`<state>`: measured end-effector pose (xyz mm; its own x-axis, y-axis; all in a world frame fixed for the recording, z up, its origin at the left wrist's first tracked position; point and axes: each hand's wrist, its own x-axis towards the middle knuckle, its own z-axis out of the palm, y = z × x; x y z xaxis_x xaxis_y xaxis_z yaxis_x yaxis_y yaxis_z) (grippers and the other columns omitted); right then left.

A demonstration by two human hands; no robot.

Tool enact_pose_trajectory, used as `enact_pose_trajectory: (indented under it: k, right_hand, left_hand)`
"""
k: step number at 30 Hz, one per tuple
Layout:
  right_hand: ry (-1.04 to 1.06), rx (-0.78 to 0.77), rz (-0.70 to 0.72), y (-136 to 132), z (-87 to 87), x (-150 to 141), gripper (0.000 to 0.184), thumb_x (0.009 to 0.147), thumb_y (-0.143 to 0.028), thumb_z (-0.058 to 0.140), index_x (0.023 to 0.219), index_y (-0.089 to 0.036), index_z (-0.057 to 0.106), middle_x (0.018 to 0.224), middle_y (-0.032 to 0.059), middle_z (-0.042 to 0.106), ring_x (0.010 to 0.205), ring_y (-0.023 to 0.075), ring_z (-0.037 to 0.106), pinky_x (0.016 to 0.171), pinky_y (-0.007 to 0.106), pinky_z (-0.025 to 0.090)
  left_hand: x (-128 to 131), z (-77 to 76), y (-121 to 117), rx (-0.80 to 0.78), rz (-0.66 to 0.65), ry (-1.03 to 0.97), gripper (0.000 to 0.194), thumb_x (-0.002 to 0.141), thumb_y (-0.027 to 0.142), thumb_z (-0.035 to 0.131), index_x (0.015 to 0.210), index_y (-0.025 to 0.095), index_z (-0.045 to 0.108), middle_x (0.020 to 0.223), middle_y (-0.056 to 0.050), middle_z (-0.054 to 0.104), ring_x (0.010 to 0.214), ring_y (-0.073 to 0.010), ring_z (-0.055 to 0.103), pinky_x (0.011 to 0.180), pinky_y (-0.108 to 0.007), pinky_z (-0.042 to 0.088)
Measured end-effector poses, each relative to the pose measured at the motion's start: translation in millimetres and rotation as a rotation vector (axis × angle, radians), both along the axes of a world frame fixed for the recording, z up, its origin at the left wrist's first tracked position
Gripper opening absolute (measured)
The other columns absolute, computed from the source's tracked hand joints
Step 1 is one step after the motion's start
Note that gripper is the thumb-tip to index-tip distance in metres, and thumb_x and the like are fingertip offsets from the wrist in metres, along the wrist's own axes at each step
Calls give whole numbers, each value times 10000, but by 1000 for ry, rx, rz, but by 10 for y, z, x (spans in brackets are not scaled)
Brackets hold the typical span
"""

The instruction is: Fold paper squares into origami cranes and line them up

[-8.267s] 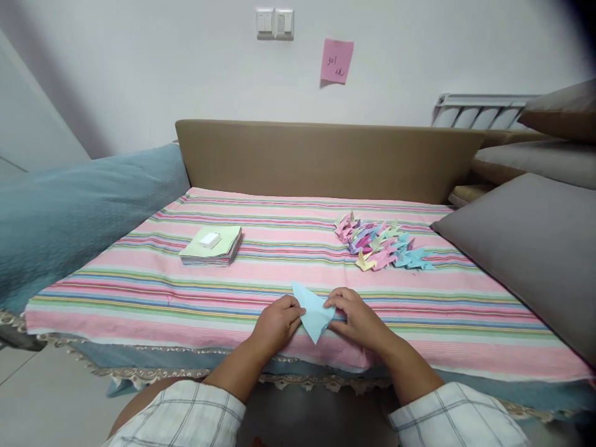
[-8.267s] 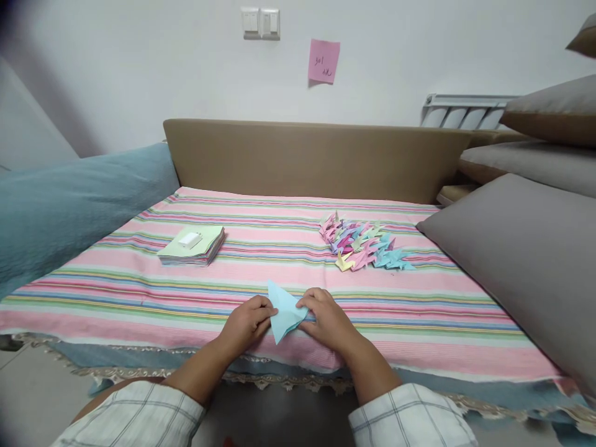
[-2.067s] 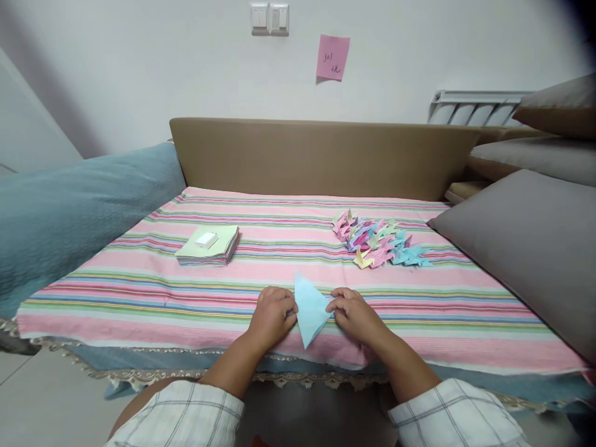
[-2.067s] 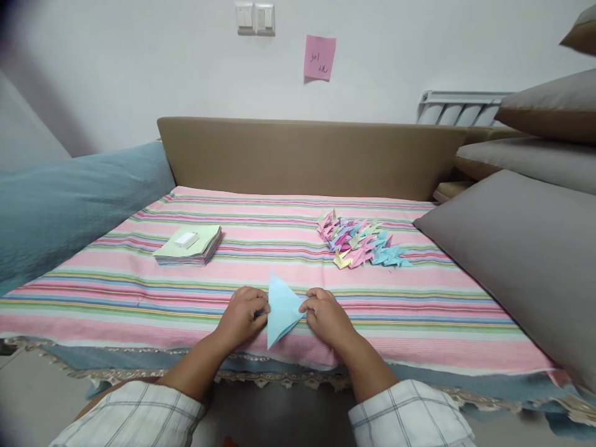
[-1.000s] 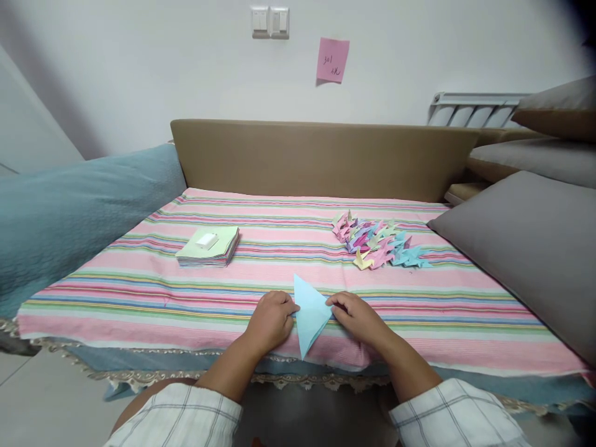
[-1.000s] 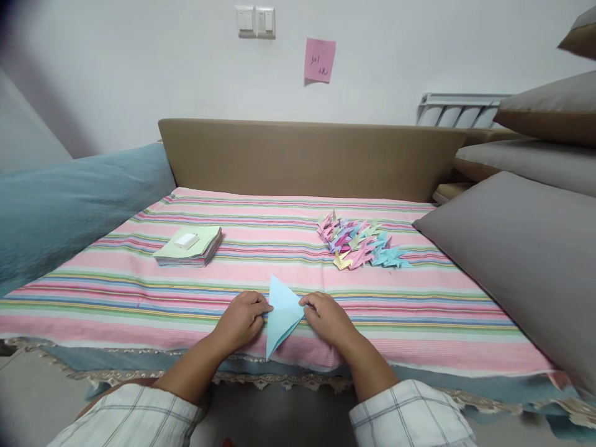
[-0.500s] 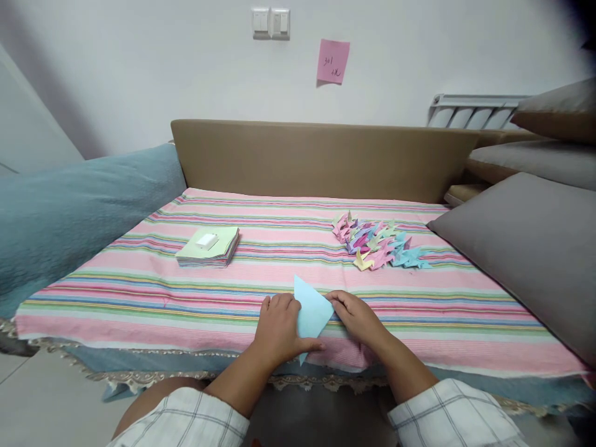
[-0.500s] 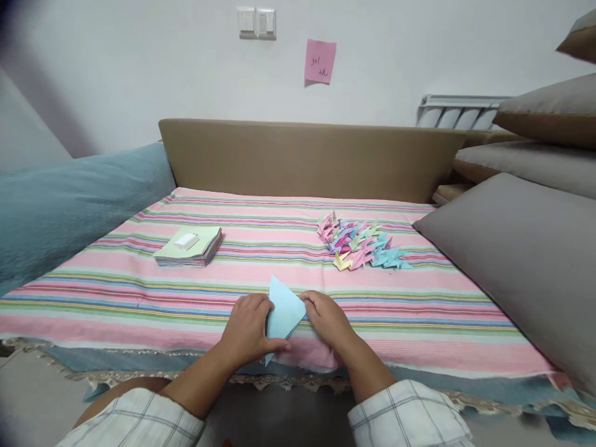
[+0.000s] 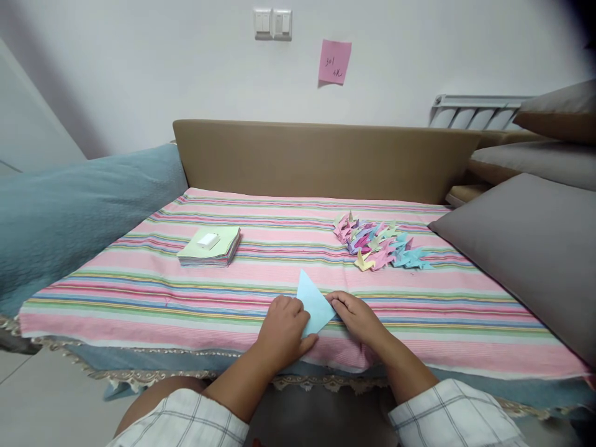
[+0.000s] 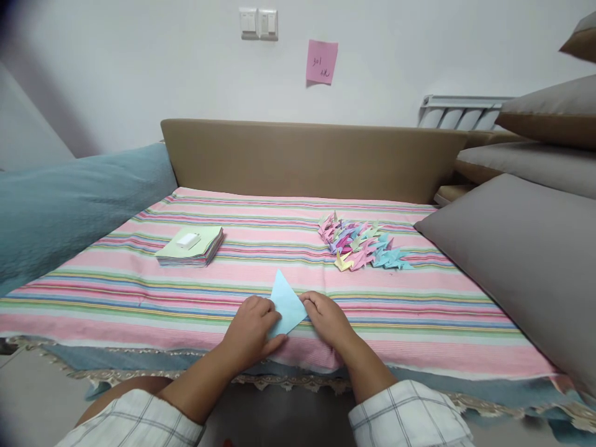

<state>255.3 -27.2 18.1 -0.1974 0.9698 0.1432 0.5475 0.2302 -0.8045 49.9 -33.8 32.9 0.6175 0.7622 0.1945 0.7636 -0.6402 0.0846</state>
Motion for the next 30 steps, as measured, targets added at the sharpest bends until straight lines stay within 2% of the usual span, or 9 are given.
enact_pose_trajectory:
  k: [5,9,12,15,18,21,23,27,30]
  right_hand:
    - [-27,4,-5,8,-13,5,301,875,-303,364,959,-210,638,988,43,671,919,206,596,809,324,445]
    - [-26,-5,-3,10,-16,6,321,881,-326,352,975,-207,634,1002,52,668,934,212,595,824,339,450]
    - [12,-9,-2,5,-10,9,339,895,-357,347,1021,-208,623,1052,57,659,979,212,589,870,352,438]
    - [30,-8,-28,4,-9,15,352,907,-379,338,1058,-209,606,1091,60,647,1014,210,580,898,358,427]
    - [16,9,-40,11,-23,15,339,906,-375,350,1063,-211,603,1090,61,643,1010,209,578,892,358,435]
    - [-75,80,-46,15,-65,2,281,861,-320,439,1037,-201,624,1056,74,638,1006,215,564,903,368,431]
    - [-160,153,-43,10,-107,-13,280,803,-252,501,1044,-197,631,1102,88,605,1064,226,525,946,389,406]
    - [-245,275,-21,1,-187,-52,443,715,-157,539,1154,-204,584,1300,109,460,1224,255,391,1027,436,339]
    - [-265,344,-51,20,-222,-75,403,729,-136,526,1115,-217,610,1289,109,457,1196,259,404,1004,450,363]
  left_hand:
    - [-31,-47,35,-30,-98,108,183,833,357,555,861,186,613,899,-57,606,818,-202,558,679,-305,419]
    - [-62,-42,33,-20,-135,124,145,878,267,485,894,210,617,862,-42,615,794,-190,559,653,-280,407]
    - [-79,-24,31,-16,-149,90,193,876,165,447,974,231,599,870,-28,620,798,-177,556,661,-263,405]
    - [-91,-33,49,-31,-98,-24,192,887,180,420,945,219,599,864,-31,610,788,-166,553,658,-250,414]
    - [-105,-64,77,-77,-82,-239,227,900,200,382,913,204,609,880,-43,595,806,-154,556,687,-246,438]
    - [-123,-92,98,-116,-98,-464,275,898,188,360,964,200,627,873,-54,568,825,-148,555,714,-252,457]
    - [-135,-102,107,-136,-87,-570,297,895,183,359,1003,201,636,851,-55,549,827,-151,551,728,-267,465]
    - [-152,-106,109,-191,-79,-685,323,895,186,358,1059,212,635,842,-54,543,833,-156,546,743,-294,473]
    - [-152,-101,95,-223,-129,-710,330,896,192,361,1075,219,636,858,-58,549,826,-151,546,734,-289,476]
